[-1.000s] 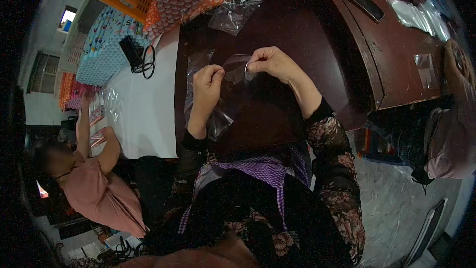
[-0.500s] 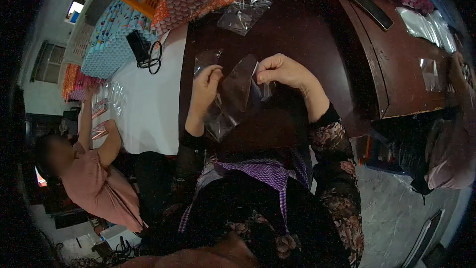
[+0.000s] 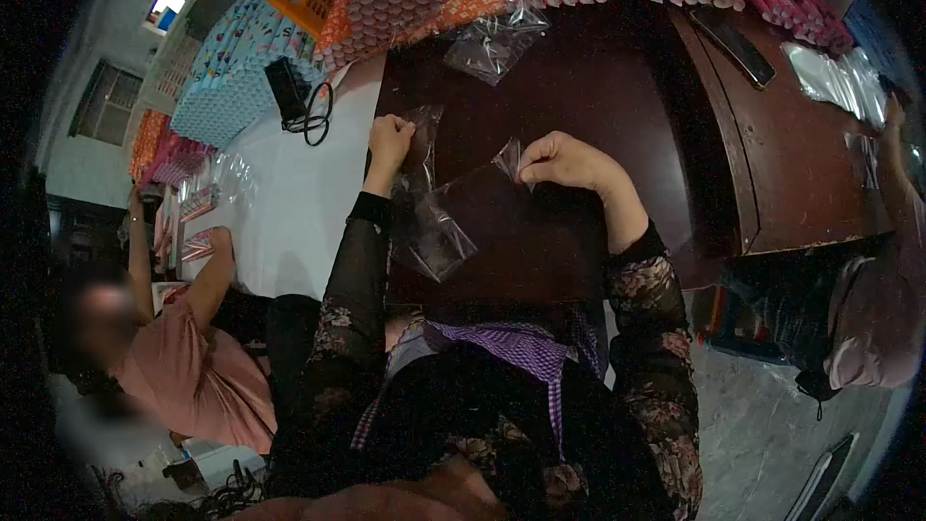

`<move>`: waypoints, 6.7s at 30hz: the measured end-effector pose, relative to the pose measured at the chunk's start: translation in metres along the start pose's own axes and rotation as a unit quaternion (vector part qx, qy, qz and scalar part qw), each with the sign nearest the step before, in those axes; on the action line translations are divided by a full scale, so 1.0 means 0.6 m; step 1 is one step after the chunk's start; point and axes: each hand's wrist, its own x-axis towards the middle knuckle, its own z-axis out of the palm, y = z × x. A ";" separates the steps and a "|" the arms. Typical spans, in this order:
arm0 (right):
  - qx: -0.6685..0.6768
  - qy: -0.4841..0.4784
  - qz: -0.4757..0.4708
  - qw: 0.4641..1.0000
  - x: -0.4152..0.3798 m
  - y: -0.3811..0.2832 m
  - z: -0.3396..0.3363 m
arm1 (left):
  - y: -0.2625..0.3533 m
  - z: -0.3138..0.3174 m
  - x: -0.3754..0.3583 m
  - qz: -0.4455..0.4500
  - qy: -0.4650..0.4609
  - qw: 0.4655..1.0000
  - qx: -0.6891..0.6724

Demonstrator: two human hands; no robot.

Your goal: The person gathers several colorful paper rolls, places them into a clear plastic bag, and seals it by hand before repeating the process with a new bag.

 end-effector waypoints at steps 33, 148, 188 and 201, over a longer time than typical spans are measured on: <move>-0.255 0.184 -0.222 0.923 -0.001 -0.036 0.019 | 0.258 -0.124 -0.141 0.266 -0.060 0.931 -0.245; -0.102 0.505 -0.027 0.857 0.044 0.039 0.027 | 0.303 -0.014 -0.169 0.059 -0.075 0.924 -0.371; 0.107 0.345 0.045 0.931 0.052 0.015 0.052 | 0.118 0.026 -0.141 0.104 -0.110 0.988 0.004; 0.105 0.441 0.045 0.890 0.049 0.040 0.011 | 0.055 0.005 -0.102 0.055 -0.126 0.988 0.067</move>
